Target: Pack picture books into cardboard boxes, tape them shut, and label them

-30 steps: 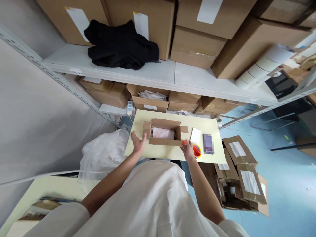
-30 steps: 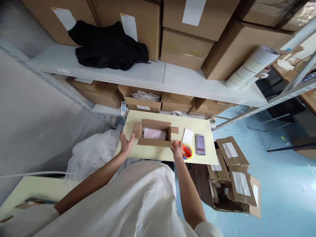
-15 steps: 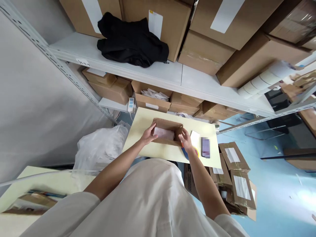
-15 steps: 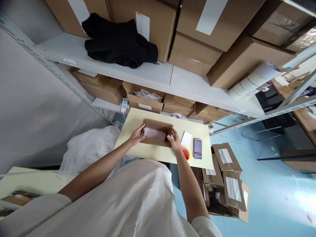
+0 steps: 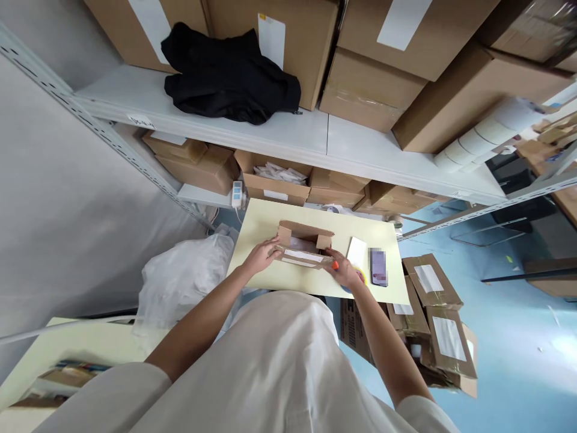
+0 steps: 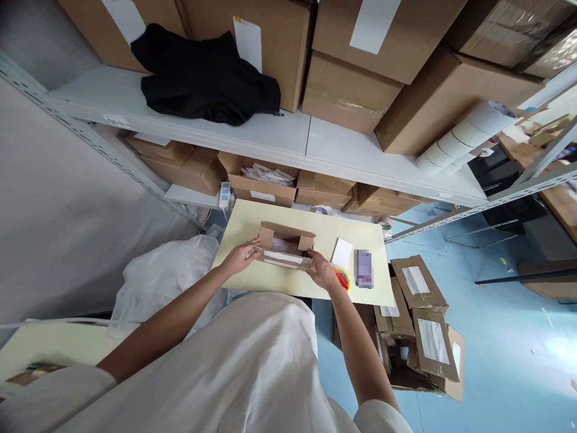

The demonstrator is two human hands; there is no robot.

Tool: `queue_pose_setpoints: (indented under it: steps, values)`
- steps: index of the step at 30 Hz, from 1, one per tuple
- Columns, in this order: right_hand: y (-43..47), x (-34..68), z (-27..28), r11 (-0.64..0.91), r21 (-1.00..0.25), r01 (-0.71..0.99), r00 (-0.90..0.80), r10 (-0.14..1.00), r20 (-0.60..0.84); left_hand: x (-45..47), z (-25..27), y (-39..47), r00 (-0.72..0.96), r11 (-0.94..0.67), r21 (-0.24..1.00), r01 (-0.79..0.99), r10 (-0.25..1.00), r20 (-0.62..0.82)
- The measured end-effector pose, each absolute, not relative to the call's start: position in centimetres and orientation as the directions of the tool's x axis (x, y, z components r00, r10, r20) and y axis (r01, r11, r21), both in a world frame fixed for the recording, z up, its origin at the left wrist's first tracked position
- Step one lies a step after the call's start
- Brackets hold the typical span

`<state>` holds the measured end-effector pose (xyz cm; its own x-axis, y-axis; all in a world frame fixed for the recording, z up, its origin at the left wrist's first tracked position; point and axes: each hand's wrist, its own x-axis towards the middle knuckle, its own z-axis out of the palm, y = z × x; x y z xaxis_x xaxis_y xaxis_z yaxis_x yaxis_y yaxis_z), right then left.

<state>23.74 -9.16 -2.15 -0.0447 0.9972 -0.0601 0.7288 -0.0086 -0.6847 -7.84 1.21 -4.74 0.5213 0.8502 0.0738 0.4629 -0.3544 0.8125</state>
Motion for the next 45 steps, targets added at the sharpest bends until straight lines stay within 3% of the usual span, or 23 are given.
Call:
queue_pose_setpoints:
  steps: [3, 6, 13, 16, 20, 23, 26, 29, 32, 34, 39, 42, 45]
  values:
    - [-8.4, 22.5, -3.2, -0.138, -0.737, 0.662, 0.196, 0.981, -0.008, -6.8, -5.9, 0.6, 0.321, -0.227, 0.879, 0.42, 0.943, 0.091]
    - [-6.9, 22.2, -3.3, -0.151, -0.741, 0.655, 0.269, 0.962, 0.042, -6.2, -6.7, 0.5, 0.223, -0.127, 0.926, 0.355, 0.974, 0.047]
    - [-5.2, 23.8, -1.2, 0.024, -0.531, 0.847, -0.041, 0.999, -0.019, -5.6, -7.6, -0.5, 0.218, -0.15, 0.923, 0.355, 0.973, 0.075]
    - [-6.3, 24.0, -1.7, 0.05, -0.461, 0.886, -0.069, 0.997, -0.025, -5.4, -7.5, -2.2, 0.228, -0.154, 0.899, 0.41, 0.972, 0.063]
    - [-7.4, 23.8, -2.8, 0.022, -0.422, 0.906, -0.045, 0.998, -0.046, -5.1, -5.7, -3.3, 0.248, -0.233, 0.766, 0.599, 0.964, 0.099]
    - [-7.2, 23.3, -3.1, 0.004, -0.442, 0.897, -0.032, 0.998, -0.055, -4.3, -3.4, -2.6, 0.46, -0.449, 0.567, 0.691, 0.878, 0.134]
    - [-7.2, 23.5, -2.8, 0.012, -0.478, 0.878, -0.044, 0.997, -0.056, -2.6, -2.1, -1.6, 0.646, -0.599, 0.403, 0.692, 0.763, 0.024]
    - [-9.0, 25.2, -2.9, -0.007, -0.492, 0.871, -0.007, 1.0, -0.027, -1.2, -2.1, -1.3, 0.648, -0.603, 0.312, 0.734, 0.759, -0.059]
    - [-12.5, 27.8, -3.9, -0.211, -0.435, 0.875, 0.205, 0.977, -0.062, -0.8, -2.7, -1.5, 0.644, -0.609, 0.27, 0.746, 0.762, -0.063]
    - [-14.6, 29.1, -5.0, -0.343, -0.353, 0.871, 0.3, 0.938, -0.171, -0.8, -3.0, -1.7, 0.648, -0.617, 0.256, 0.744, 0.76, -0.053]
    - [-15.8, 29.1, -7.1, -0.403, -0.183, 0.897, 0.281, 0.839, -0.466, -0.8, -3.6, -2.1, 0.622, -0.599, 0.232, 0.767, 0.782, -0.036]
    - [-15.5, 28.9, -7.0, -0.443, -0.196, 0.875, 0.302, 0.815, -0.495, -0.7, -3.9, -2.2, 0.624, -0.602, 0.22, 0.768, 0.781, -0.039]
    - [-15.2, 30.6, -4.9, -0.453, -0.387, 0.803, 0.291, 0.865, -0.409, -0.7, -4.1, -2.3, 0.624, -0.605, 0.212, 0.768, 0.781, -0.033]
